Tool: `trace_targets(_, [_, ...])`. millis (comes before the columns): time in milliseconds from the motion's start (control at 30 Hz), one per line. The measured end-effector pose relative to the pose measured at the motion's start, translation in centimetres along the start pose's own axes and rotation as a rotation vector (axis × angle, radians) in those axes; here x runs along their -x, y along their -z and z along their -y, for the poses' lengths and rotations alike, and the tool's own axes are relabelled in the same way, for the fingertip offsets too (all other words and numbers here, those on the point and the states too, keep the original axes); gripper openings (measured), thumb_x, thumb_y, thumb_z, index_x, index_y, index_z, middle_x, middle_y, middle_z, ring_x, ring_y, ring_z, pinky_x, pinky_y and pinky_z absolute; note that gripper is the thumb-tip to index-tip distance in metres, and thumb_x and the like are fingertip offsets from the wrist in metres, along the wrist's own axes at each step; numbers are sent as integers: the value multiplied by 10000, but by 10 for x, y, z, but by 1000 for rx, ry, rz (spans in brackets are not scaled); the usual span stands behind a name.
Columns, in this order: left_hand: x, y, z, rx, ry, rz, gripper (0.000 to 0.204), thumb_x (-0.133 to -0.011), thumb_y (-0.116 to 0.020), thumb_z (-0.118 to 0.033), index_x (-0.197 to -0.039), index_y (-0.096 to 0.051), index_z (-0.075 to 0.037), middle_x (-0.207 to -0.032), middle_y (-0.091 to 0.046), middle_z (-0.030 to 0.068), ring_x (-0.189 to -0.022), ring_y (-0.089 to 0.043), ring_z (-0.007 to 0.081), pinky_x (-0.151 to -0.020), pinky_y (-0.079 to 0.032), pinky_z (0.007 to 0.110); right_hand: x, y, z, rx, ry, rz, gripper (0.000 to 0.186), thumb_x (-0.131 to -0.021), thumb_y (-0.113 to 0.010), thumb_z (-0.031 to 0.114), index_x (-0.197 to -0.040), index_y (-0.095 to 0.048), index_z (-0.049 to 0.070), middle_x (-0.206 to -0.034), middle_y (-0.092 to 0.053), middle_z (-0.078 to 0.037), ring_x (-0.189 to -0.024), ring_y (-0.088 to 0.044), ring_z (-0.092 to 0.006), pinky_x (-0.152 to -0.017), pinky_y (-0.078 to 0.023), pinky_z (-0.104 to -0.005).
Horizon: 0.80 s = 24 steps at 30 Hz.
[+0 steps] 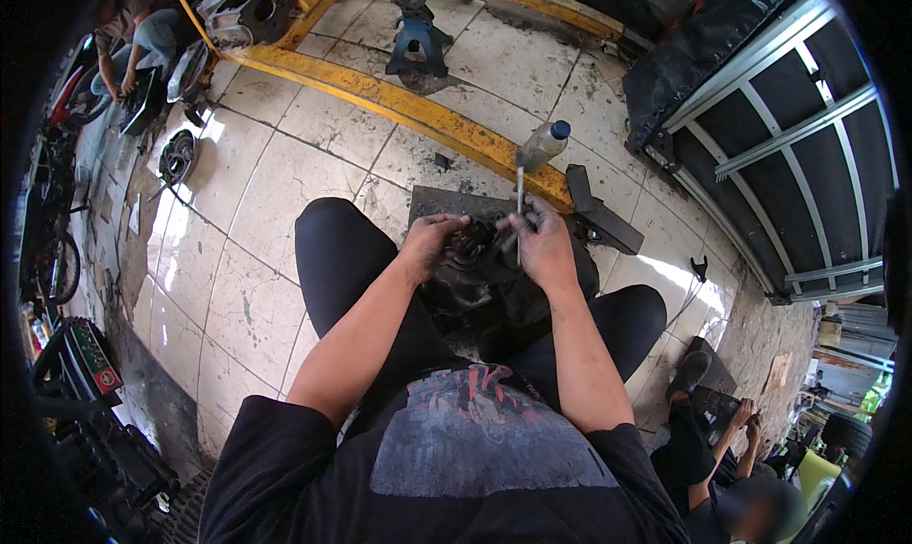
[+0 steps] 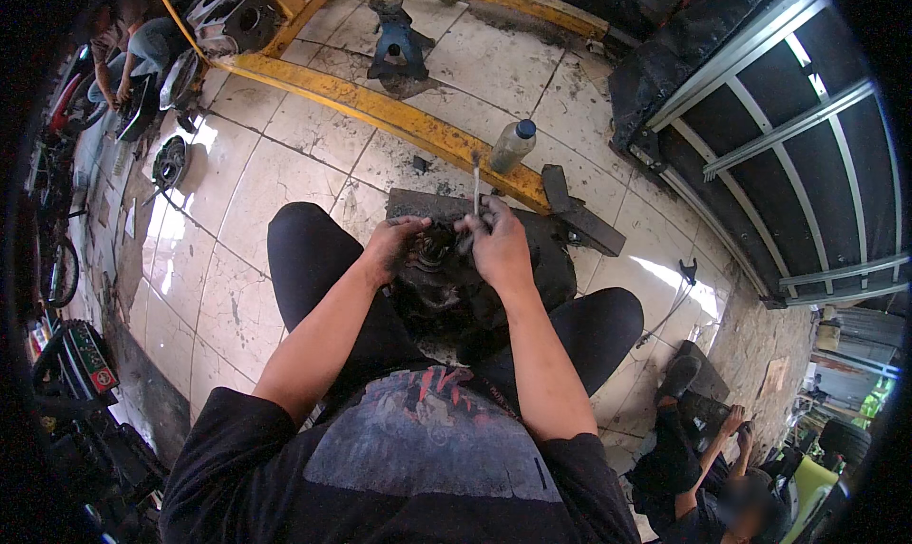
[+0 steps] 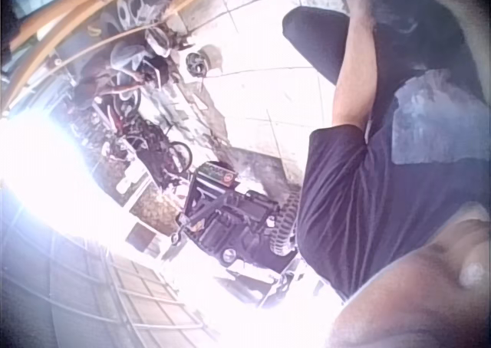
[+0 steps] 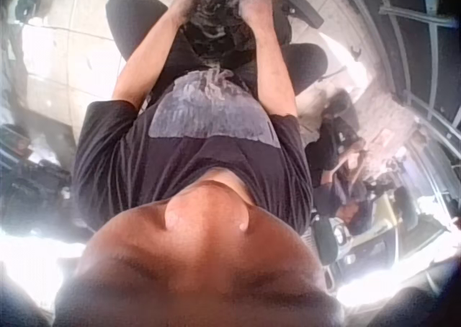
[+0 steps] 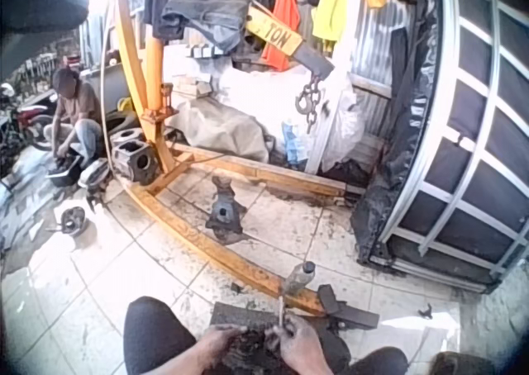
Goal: The person sits on the floor and uses a wrench to tighten bolts on a metallic engine component resting on a cloth. The person repeatedly adjusts the wrench and rotates the bolts to secure the assembly.
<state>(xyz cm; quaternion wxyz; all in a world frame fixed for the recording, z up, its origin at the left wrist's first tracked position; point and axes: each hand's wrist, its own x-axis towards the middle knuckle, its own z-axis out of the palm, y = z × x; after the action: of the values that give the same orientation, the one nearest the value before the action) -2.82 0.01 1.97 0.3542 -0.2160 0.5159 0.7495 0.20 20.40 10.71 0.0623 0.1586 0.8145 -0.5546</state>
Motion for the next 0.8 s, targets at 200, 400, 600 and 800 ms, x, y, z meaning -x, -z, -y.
trace_targets(200, [-9, 3, 9, -28, -13, -2, 148, -998, -716, -200, -1047, -733, -61, -864, -716, 2, -652, -608, 105, -568, -469, 258, 36, 25, 32, 507, -13, 62, 218, -979, -685, 177, -1132, -787, 59, -952, -771, -178, -930, -749, -310, -860, -548, -374])
trace_targets(400, [-6, 3, 9, -80, -87, 25, 192, -982, -723, -191, -1098, -744, -39, -892, -716, 9, -697, -590, 87, -621, -452, 264, 42, 36, 43, 496, 61, -22, 254, -1002, -645, 201, -1146, -762, 27, -1093, -748, -229, -1054, -707, -406, -925, -537, -416])
trace_targets(600, [-18, -6, 23, -351, -492, -122, 214, -1003, -648, -113, -1176, -728, -18, -959, -724, 47, -776, -603, 122, -733, -471, 268, 8, 6, -17, 339, -41, -94, 287, -1055, -566, 254, -1140, -687, 8, -1096, -726, -252, -1082, -677, -453, -947, -522, -478])
trace_targets(800, [-28, 4, 15, -107, -171, -280, 224, -1039, -572, -101, -1173, -726, -8, -972, -696, 37, -764, -585, 117, -689, -475, 267, -46, -27, -89, 470, -173, 5, 408, -1008, -651, 401, -1139, -685, 16, -1103, -726, -258, -1072, -671, -480, -921, -522, -534])
